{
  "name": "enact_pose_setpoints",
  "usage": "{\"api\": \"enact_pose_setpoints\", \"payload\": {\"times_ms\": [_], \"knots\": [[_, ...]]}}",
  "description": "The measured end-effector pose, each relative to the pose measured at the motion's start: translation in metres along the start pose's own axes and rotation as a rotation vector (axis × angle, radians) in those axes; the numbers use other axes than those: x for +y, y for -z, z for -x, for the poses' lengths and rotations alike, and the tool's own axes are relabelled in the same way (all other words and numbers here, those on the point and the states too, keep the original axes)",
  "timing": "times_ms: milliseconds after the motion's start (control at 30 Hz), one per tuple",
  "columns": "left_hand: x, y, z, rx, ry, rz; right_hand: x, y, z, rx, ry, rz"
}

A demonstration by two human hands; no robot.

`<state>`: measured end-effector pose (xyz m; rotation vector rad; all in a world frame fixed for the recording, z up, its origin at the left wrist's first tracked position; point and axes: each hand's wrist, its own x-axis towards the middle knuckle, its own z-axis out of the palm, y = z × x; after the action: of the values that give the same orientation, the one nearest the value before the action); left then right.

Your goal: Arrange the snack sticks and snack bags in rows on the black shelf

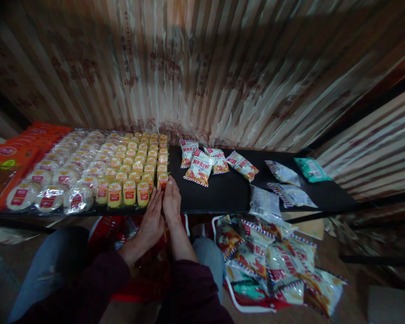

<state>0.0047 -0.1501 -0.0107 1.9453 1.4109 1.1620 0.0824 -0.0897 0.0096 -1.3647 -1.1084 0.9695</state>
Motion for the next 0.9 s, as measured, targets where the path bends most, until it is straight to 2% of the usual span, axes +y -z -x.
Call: {"api": "enact_pose_setpoints", "payload": {"times_ms": [300,467,633,767,900], "knots": [[0.005,0.001,0.002,-0.045,0.004,-0.013,-0.004,-0.002,-0.003,-0.055,0.041,0.057],[0.004,0.003,0.004,-0.054,-0.005,-0.042,0.0,0.0,-0.001,-0.004,0.011,0.028],[0.005,0.005,0.008,-0.01,-0.056,-0.033,0.0,0.003,0.006,0.071,-0.039,-0.06],[0.009,0.013,0.02,-0.001,-0.113,-0.017,-0.008,0.005,0.035,0.178,-0.035,-0.208],[0.006,0.023,0.058,-0.089,-0.189,0.007,0.002,0.005,0.086,0.224,-0.079,-0.231]]}}
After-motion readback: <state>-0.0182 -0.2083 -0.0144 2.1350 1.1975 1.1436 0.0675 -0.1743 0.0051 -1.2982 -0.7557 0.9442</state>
